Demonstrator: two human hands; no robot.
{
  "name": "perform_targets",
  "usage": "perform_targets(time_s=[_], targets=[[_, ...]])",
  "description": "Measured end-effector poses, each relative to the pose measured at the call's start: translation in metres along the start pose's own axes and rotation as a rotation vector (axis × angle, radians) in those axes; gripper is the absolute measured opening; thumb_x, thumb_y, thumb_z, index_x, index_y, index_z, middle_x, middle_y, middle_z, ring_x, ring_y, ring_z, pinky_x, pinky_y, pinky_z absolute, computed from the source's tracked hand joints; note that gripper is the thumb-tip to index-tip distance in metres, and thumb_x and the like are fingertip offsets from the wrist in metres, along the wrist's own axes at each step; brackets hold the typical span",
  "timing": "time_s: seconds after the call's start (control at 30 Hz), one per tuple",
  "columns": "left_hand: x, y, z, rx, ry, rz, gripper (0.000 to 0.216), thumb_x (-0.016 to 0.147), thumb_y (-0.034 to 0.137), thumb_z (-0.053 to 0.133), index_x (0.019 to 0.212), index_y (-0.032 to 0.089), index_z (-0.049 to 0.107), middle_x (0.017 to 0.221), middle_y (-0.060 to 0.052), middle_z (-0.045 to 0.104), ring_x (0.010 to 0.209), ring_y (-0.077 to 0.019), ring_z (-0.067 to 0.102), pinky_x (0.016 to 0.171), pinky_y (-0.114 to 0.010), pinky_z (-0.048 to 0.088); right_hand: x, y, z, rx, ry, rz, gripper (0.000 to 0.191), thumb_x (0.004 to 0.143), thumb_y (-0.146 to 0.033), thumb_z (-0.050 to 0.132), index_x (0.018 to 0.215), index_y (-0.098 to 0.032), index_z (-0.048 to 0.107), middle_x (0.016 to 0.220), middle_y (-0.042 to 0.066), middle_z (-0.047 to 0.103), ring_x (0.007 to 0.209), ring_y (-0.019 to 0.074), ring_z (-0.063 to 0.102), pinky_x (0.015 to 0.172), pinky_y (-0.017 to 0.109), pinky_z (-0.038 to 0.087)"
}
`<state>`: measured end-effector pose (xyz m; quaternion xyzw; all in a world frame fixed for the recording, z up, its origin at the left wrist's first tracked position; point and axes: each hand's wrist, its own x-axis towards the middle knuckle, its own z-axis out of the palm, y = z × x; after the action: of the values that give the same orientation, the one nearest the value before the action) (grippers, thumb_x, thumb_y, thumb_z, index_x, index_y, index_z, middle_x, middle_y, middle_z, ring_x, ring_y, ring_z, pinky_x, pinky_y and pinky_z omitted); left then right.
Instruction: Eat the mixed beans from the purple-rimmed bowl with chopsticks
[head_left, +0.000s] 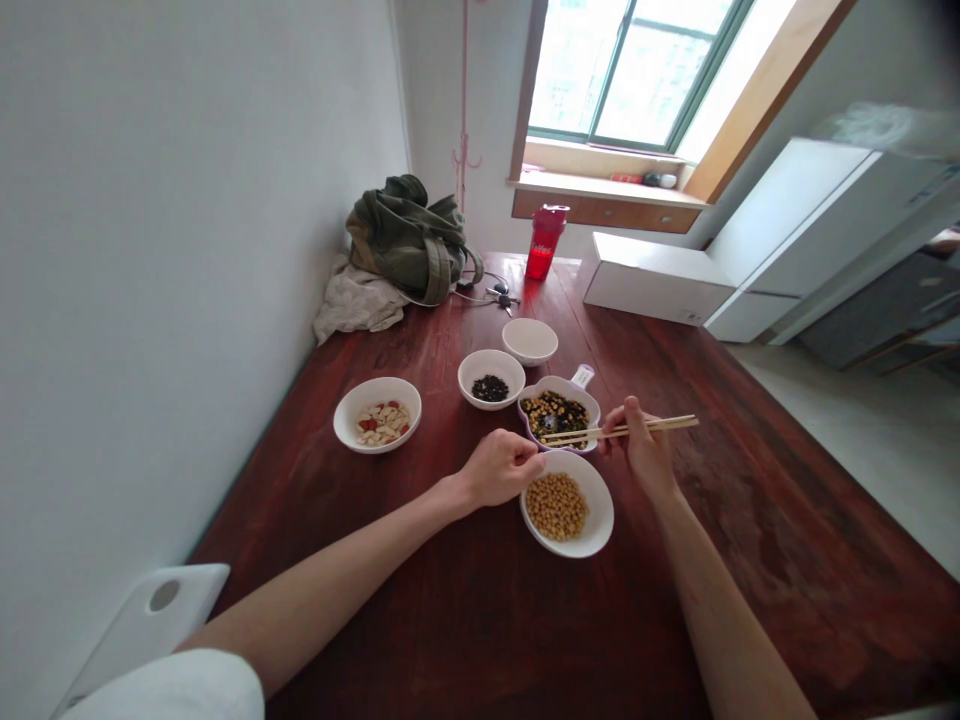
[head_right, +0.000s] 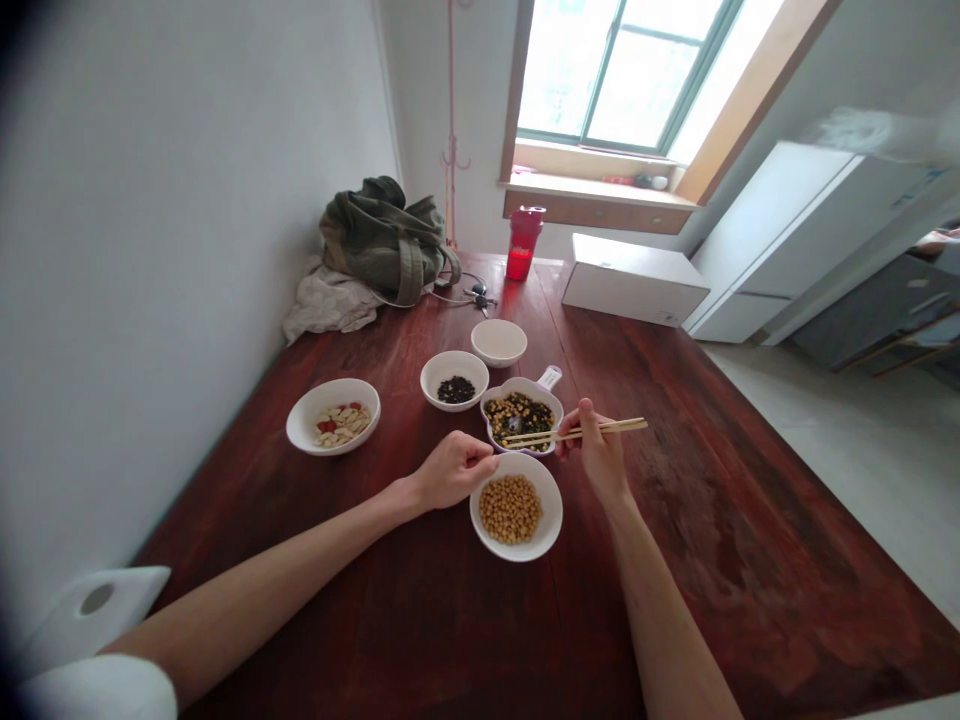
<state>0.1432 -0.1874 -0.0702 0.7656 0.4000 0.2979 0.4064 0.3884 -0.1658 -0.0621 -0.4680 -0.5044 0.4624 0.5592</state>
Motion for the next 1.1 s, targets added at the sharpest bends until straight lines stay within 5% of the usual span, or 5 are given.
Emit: perform_targets(time_s=[0.47,0.83,1.1], targets=[[-0.001,0.002,-0.002,-0.026,-0.002,-0.010,0.044,0.090,0.032,0.051,0.055,0.018,0.028,0.056,0.005,0.024,0.053,-0.0067,0.023,0.052,-0.026,0.016,0.000,-0.003,-0.007,-0.096,0.142,-0.066,0.060,0.095,-0.068,0.059,0.063,-0.019,0.067,0.042,-0.003,0.046,0.035,0.0101,0.046,0.035,0.022,0.033],[0.000,0.004,-0.001,-0.007,-0.010,-0.013,0.045,0.091,0.034,0.050,0.055,0.018,0.030,0.055,0.005,0.024,0.053,-0.0068,0.024,0.052,-0.025,0.016,-0.008,-0.011,0.008,-0.149,-0.172,-0.042,0.030,0.088,-0.049,0.078,0.087,-0.021,0.069,0.058,-0.003,0.062,0.044,0.0114,0.051,0.040,0.023,0.038],[0.000,0.002,-0.001,0.010,-0.002,-0.011,0.047,0.093,0.035,0.051,0.055,0.017,0.031,0.055,0.005,0.025,0.054,-0.0071,0.025,0.053,-0.025,0.017,-0.010,-0.016,0.004,-0.218,-0.033,-0.217,0.055,0.102,-0.057,0.055,0.065,-0.020,0.071,0.065,0.003,0.061,0.050,0.0121,0.050,0.045,0.027,0.036]])
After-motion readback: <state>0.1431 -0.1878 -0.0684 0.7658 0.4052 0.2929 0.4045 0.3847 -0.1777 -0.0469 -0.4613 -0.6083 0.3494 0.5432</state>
